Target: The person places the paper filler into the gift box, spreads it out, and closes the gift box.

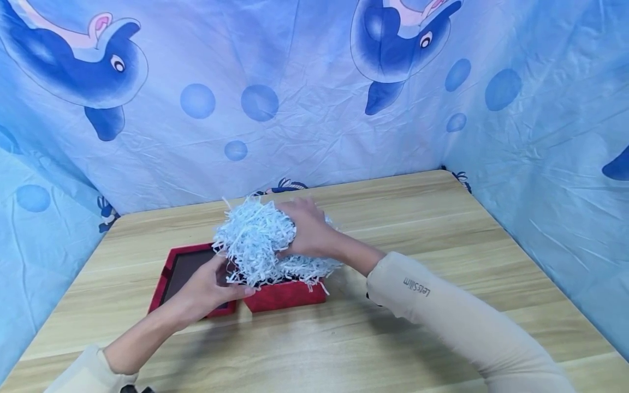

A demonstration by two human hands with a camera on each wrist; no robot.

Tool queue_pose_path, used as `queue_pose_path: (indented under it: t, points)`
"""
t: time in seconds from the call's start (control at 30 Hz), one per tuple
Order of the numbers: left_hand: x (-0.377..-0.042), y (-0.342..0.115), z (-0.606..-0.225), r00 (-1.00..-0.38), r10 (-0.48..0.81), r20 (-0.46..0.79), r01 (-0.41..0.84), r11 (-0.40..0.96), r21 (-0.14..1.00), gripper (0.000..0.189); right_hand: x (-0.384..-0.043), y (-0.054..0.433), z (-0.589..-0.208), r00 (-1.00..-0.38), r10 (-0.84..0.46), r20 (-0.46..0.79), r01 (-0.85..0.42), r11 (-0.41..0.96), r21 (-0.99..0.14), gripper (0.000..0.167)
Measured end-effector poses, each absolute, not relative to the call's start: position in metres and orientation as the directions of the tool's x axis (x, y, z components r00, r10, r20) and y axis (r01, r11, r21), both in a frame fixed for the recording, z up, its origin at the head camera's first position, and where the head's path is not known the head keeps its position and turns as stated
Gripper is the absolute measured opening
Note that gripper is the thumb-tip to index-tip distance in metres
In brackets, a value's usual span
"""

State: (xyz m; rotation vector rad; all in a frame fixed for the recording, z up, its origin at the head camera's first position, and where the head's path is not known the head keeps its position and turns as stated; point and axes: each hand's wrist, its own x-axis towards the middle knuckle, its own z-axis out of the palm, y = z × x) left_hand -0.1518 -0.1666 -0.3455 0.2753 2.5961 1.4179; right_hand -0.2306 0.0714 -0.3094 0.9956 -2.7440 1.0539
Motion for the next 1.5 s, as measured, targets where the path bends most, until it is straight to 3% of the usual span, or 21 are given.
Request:
queue_pose_path:
  t: [0.3,0.7,1.27,1.5]
  points:
    - [-0.153,-0.168,-0.347,-0.965,0.261,-0.005,0.141,0.538,0.831,0.085,-0.223,0.05,-0.312,-0.807,-0.55,0.214,-0.572,0.638,-0.516,0.1]
    - [-0.153,-0.17,-0.345,-0.954,0.298,0.016,0.167,0.487,0.857,0.08,-0.219,0.042,-0.313,-0.818,-0.562,0.123,-0.541,0.68,-0.495,0.098]
    - [-0.153,-0.174,-0.342,-0.946,0.323,-0.009,0.151,0.467,0.871,0.078,-0.21,0.043,-0.306,-0.78,-0.622,0.07,-0.584,0.683,-0.439,0.099]
    - [-0.154,-0.174,-0.342,-0.943,0.332,-0.003,0.163,0.47,0.868,0.084,-0.207,0.047,-0.301,-0.718,-0.686,0.119,-0.666,0.626,-0.406,0.101]
